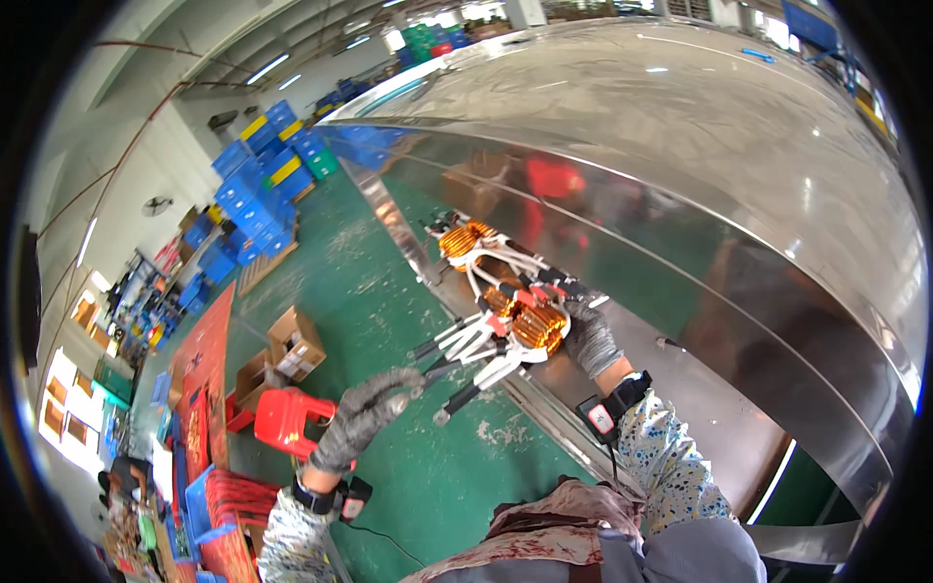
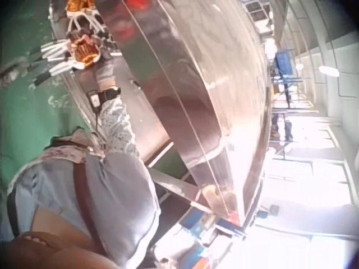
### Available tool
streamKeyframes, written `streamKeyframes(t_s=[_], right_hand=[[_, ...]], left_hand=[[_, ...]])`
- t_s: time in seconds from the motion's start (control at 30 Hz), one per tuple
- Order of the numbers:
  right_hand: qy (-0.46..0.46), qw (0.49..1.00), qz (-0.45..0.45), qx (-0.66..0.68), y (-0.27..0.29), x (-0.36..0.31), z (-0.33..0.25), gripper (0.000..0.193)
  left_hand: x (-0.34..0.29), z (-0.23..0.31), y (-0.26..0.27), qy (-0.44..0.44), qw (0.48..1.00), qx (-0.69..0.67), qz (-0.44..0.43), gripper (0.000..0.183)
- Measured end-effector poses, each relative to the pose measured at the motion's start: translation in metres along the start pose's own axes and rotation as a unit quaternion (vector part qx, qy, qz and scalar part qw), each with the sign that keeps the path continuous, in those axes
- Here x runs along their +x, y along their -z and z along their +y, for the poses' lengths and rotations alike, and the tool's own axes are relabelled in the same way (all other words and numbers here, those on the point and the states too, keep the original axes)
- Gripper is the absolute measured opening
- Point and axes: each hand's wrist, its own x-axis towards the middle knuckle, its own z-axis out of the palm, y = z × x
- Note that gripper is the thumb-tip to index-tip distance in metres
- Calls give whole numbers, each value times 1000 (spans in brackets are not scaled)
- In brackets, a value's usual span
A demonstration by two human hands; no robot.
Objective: Handling copper inductor coils by placing them into a heating machine and then onto a drying rack.
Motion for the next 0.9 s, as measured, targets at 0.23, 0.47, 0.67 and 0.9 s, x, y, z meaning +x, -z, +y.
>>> streamKeyframes(t_s=[0.23,0.47,0.67,0.9], right_hand=[[-108,994,-10,-19,-55,-16,-1,50],[38,993,104,-45,-46,-22,14,46],[110,974,189,-66,-59,-24,31,39],[134,928,347,-19,-71,-28,28,34]], left_hand=[[151,-96,33,-63,981,33,-180,49],[240,-171,-48,2,873,-222,-435,54],[247,-159,-51,-63,877,-199,-434,37],[241,-153,-54,26,789,-414,-454,43]])
